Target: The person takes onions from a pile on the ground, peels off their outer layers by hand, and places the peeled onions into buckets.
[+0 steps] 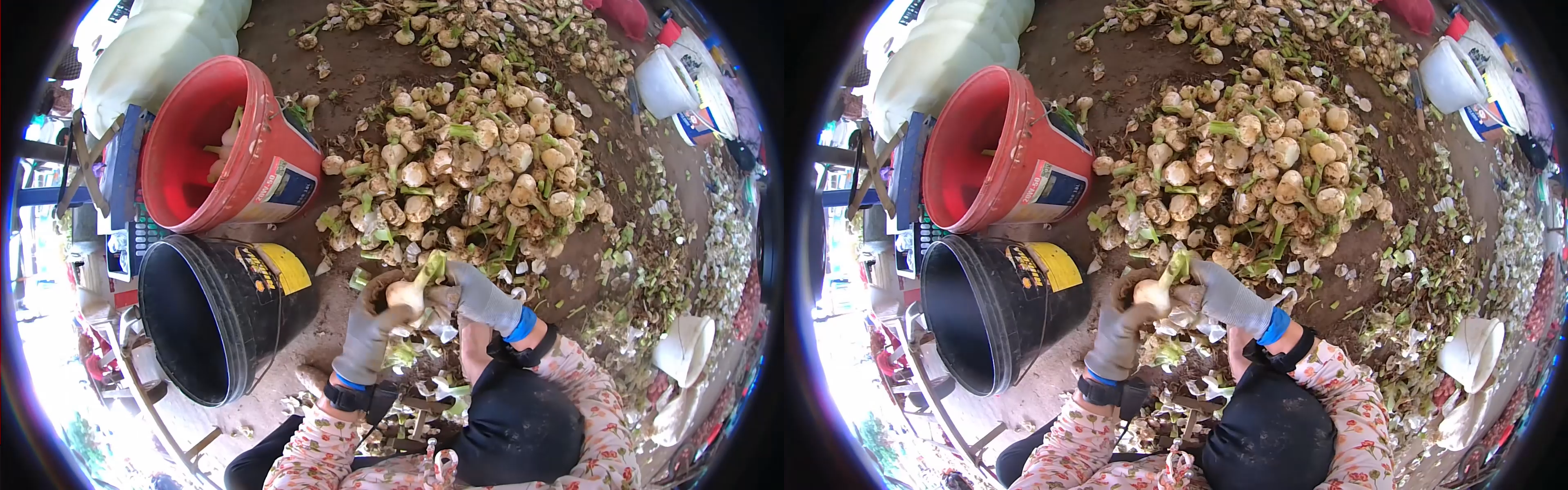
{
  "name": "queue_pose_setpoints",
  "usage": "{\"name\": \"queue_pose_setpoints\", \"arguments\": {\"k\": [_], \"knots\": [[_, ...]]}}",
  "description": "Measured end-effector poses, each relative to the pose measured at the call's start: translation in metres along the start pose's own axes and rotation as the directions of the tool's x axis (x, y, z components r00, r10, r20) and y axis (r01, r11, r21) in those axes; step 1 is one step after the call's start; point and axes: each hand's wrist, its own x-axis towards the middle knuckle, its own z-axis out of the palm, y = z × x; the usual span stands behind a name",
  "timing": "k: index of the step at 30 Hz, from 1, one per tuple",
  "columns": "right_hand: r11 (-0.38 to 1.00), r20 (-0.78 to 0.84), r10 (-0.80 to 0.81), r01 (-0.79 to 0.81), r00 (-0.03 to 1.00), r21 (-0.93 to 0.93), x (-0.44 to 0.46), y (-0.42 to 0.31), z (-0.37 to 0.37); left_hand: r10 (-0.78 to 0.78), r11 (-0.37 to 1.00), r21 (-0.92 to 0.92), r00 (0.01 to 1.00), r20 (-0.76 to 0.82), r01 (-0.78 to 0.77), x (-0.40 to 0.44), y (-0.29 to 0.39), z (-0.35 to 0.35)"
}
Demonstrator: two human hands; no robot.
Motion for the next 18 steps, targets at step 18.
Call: {"name": "queue_pose_setpoints", "arguments": {"k": [18], "knots": [[0.982, -0.176, 0.164, -0.145, 0.971, 0.119, -0.006, 0.003, 0.004, -0.010, 0.996, -0.089, 0.996, -0.085, 0.002, -0.001, 0.016, -0.001]]}}
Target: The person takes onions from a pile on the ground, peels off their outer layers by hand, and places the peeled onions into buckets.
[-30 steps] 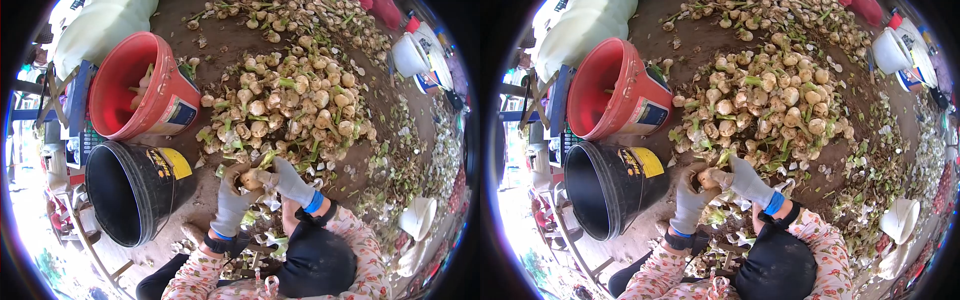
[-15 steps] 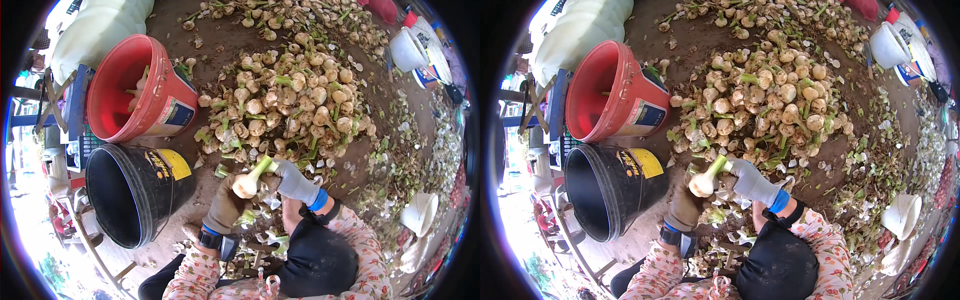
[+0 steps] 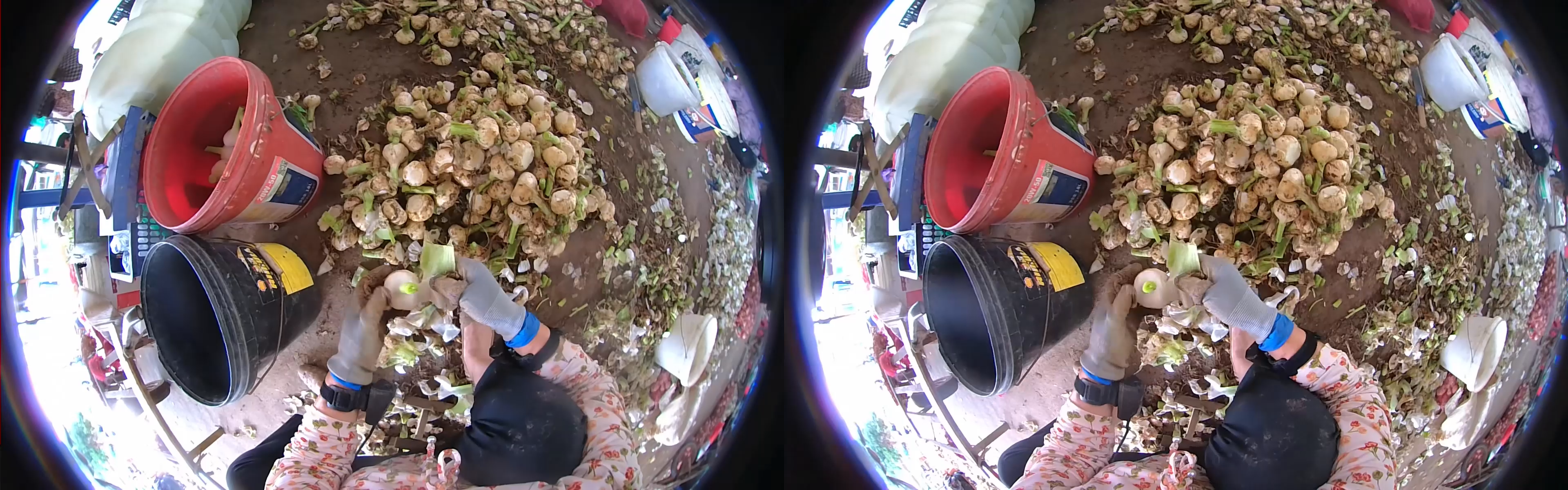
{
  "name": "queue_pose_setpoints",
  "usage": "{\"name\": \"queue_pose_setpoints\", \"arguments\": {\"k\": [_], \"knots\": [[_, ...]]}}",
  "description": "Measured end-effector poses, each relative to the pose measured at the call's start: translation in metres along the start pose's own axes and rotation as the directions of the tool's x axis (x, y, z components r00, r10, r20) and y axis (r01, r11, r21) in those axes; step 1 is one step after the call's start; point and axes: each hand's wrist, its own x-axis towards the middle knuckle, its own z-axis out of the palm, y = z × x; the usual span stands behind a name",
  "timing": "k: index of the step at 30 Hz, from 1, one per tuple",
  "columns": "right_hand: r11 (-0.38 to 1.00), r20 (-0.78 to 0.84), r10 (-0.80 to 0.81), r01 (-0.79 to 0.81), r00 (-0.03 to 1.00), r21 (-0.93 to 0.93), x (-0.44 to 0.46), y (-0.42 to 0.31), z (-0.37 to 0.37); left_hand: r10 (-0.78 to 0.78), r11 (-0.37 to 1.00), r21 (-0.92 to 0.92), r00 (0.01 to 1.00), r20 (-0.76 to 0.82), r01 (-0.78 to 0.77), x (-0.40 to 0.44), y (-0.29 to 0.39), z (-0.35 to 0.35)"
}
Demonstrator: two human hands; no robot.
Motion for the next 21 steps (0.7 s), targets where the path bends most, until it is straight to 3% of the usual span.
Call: {"name": "queue_pose_setpoints", "arguments": {"k": [3, 5, 6, 8, 10, 11, 14, 15, 16, 17, 18, 19, 20, 21], "knots": [[0.995, 0.082, -0.024, 0.032, 0.996, -0.096, -0.004, -0.009, 0.006, 0.176, 0.973, 0.139, 0.982, 0.064, -0.184, -0.007, -0.021, 0.007], [0.991, 0.223, -0.038, 0.065, 0.974, -0.116, -0.006, -0.004, 0.009, 0.081, 0.985, 0.150, 0.996, 0.041, -0.086, -0.001, -0.024, -0.001], [1.000, 0.177, 0.011, -0.011, 0.984, -0.001, -0.007, -0.008, 0.009, 0.032, 0.987, 0.154, 0.999, 0.029, -0.036, 0.003, -0.025, -0.007], [0.961, 0.107, 0.127, -0.149, 0.986, 0.234, -0.010, -0.020, 0.008, -0.036, 0.992, -0.114, 0.994, 0.105, 0.048, 0.003, -0.029, -0.016], [0.935, 0.121, 0.047, -0.086, 0.991, 0.345, -0.008, -0.006, 0.003, -0.055, 0.910, -0.403, 0.991, 0.124, 0.101, -0.006, -0.021, -0.006], [0.915, 0.126, 0.004, -0.055, 0.992, 0.399, -0.007, -0.001, -0.001, 0.007, 0.841, -0.495, 0.910, 0.415, 0.219, 0.008, -0.031, -0.030], [0.955, 0.248, -0.019, -0.057, 0.968, 0.292, -0.012, -0.011, -0.008, -0.004, 0.782, -0.569, 0.916, 0.402, 0.253, 0.008, -0.027, -0.029], [0.984, 0.244, -0.014, -0.030, 0.970, 0.178, -0.017, -0.026, -0.002, 0.014, 0.846, -0.526, 0.983, 0.183, 0.086, 0.010, -0.031, -0.021], [0.982, 0.283, -0.023, -0.032, 0.959, 0.186, -0.020, -0.027, -0.002, 0.174, 0.981, -0.107, 0.977, 0.126, -0.161, 0.009, -0.028, -0.023], [0.981, 0.321, -0.032, -0.033, 0.946, 0.194, -0.023, -0.027, -0.002, 0.336, 0.867, 0.339, 0.931, 0.144, -0.365, 0.009, -0.025, -0.025], [0.979, 0.358, -0.041, -0.035, 0.933, 0.201, -0.025, -0.027, -0.002, 0.347, 0.842, 0.395, 0.929, 0.126, -0.368, 0.009, -0.023, -0.028], [0.946, 0.294, -0.075, -0.025, 0.953, 0.322, -0.030, -0.040, -0.001, 0.358, 0.814, 0.450, 0.927, 0.109, -0.367, 0.009, -0.022, -0.030], [0.889, 0.269, -0.180, 0.040, 0.946, 0.457, -0.030, -0.029, -0.014, 0.210, 0.969, 0.125, 0.977, 0.033, -0.213, 0.012, -0.025, -0.035], [0.801, 0.161, -0.225, 0.088, 0.961, 0.592, -0.027, -0.044, -0.009, 0.040, 0.974, -0.223, 0.999, 0.015, -0.036, 0.015, -0.028, -0.039]]}}
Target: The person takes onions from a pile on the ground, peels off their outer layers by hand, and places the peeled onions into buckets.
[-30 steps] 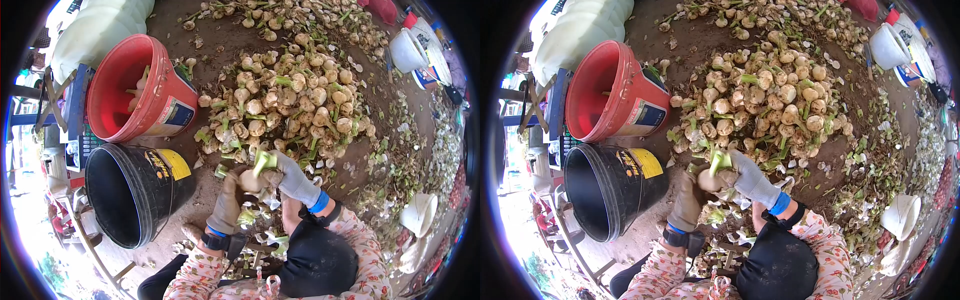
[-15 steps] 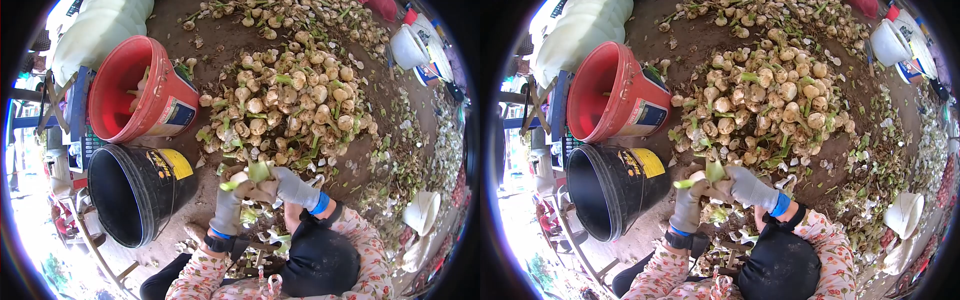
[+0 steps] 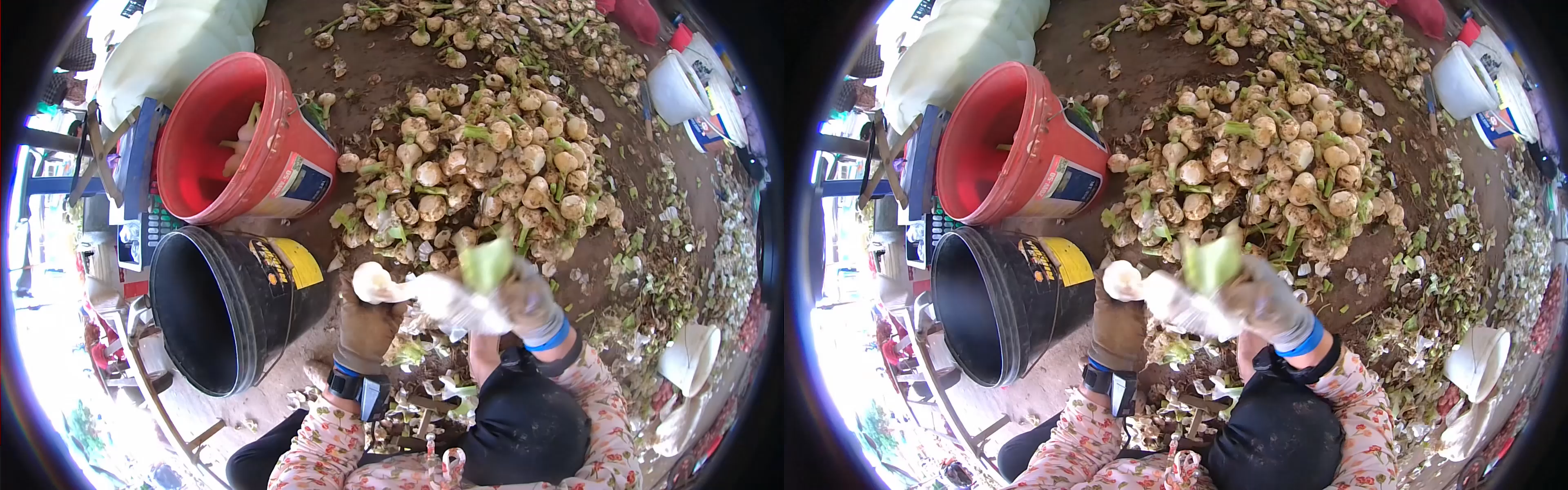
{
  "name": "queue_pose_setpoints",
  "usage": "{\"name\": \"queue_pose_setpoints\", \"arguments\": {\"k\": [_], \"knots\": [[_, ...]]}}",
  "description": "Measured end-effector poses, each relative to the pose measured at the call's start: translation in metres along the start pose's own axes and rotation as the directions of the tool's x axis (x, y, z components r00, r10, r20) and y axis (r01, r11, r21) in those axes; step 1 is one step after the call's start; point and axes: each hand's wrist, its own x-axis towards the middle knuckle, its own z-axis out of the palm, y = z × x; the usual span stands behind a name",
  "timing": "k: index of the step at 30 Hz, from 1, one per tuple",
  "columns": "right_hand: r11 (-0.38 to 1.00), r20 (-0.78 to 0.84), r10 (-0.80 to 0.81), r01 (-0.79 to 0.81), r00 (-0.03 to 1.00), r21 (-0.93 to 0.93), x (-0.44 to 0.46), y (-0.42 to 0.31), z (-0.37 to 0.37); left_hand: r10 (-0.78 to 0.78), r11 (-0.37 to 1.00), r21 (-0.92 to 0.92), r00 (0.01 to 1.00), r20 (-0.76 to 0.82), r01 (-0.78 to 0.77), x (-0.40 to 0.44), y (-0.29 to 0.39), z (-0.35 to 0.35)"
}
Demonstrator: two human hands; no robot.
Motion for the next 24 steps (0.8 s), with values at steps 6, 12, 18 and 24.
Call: {"name": "queue_pose_setpoints", "arguments": {"k": [6, 12, 18, 24], "knots": [[0.525, 0.176, 0.493, -0.129, 0.852, -0.841, 0.007, 0.031, -0.045, -0.035, 0.959, -0.285, 0.987, -0.158, -0.011, -0.013, 0.041, 0.002], [-0.394, -0.360, 0.390, -0.200, 0.847, -0.897, 0.011, 0.056, -0.067, 0.539, 0.599, -0.725, 0.841, 0.052, -0.340, -0.075, 0.157, 0.016], [-0.388, -0.371, -0.099, -0.379, 0.924, -0.840, 0.043, 0.057, -0.115, 0.191, 0.960, -0.247, 0.955, 0.227, -0.133, -0.046, 0.095, 0.031], [0.331, -0.273, 0.006, -0.260, 0.962, -0.907, 0.029, 0.041, -0.089, 0.223, 0.495, 0.792, 0.933, 0.282, -0.357, 0.005, -0.021, 0.019]]}}
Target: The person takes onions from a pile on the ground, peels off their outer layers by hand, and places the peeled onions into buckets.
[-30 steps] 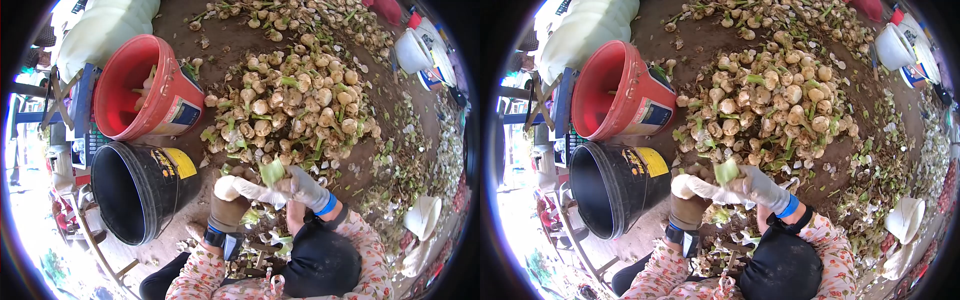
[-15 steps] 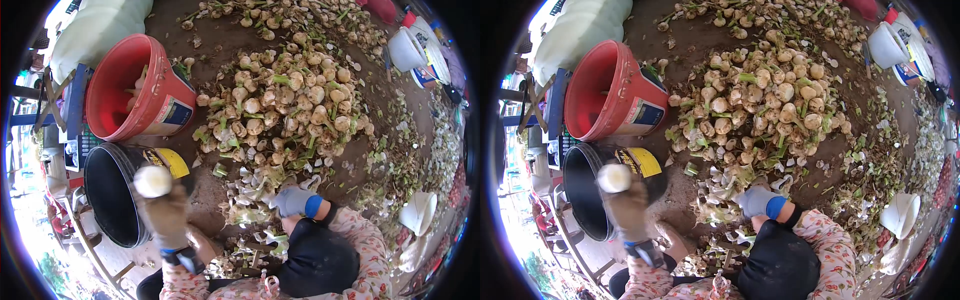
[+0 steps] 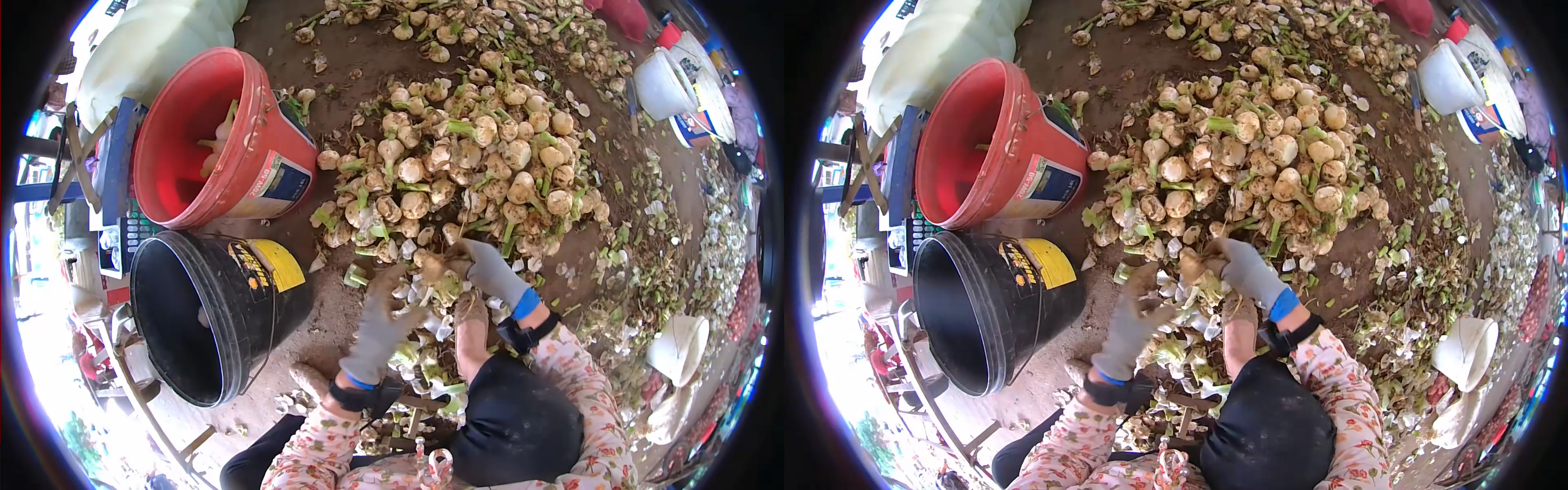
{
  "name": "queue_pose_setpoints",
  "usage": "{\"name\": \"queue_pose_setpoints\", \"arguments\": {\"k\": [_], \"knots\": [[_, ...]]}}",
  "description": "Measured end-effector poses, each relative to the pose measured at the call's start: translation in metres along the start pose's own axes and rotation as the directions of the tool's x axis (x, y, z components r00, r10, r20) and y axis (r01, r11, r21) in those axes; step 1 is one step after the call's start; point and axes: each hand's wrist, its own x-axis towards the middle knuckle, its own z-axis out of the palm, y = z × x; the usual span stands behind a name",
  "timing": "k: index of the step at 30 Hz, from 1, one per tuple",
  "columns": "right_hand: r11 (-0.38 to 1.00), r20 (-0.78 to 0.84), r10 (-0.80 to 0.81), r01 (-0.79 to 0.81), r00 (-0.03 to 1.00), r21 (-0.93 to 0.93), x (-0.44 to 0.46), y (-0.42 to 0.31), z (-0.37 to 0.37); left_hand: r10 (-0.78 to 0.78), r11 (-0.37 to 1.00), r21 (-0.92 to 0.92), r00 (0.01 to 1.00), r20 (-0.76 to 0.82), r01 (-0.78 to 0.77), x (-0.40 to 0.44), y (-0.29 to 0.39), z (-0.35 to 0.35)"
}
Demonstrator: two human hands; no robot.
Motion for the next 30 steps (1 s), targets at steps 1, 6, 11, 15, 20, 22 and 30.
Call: {"name": "queue_pose_setpoints", "arguments": {"k": [1, 6, 11, 15, 20, 22, 30], "knots": [[0.995, 0.057, -0.001, -0.005, 0.998, 0.102, -0.005, -0.020, -0.004, 0.051, 0.998, 0.025, 0.999, 0.007, -0.051, 0.001, -0.006, 0.006], [0.836, 0.029, 0.093, -0.094, 0.995, 0.541, -0.021, -0.059, 0.010, -0.054, 0.959, -0.280, 0.998, -0.037, 0.041, 0.002, -0.005, 0.011], [0.856, 0.132, -0.002, -0.067, 0.991, 0.512, -0.020, -0.065, 0.021, 0.260, 0.957, 0.176, 0.952, -0.162, -0.232, 0.003, 0.013, 0.012], [0.786, 0.141, -0.051, -0.048, 0.989, 0.616, -0.028, -0.077, 0.015, 0.169, 0.985, 0.067, 0.968, -0.184, -0.159, -0.002, 0.009, 0.015], [0.829, 0.138, -0.062, -0.026, 0.989, 0.559, -0.026, -0.063, 0.018, -0.078, 0.972, -0.231, 0.987, -0.142, 0.043, -0.003, 0.002, 0.012], [0.871, 0.150, -0.097, 0.011, 0.984, 0.491, -0.026, -0.064, 0.013, -0.215, 0.899, -0.397, 0.976, -0.036, 0.183, -0.003, 0.024, 0.006], [0.838, 0.173, -0.056, -0.048, 0.983, 0.544, -0.028, -0.067, 0.016, -0.334, 0.103, -0.846, 0.819, 0.467, 0.524, -0.008, 0.011, 0.003]]}}
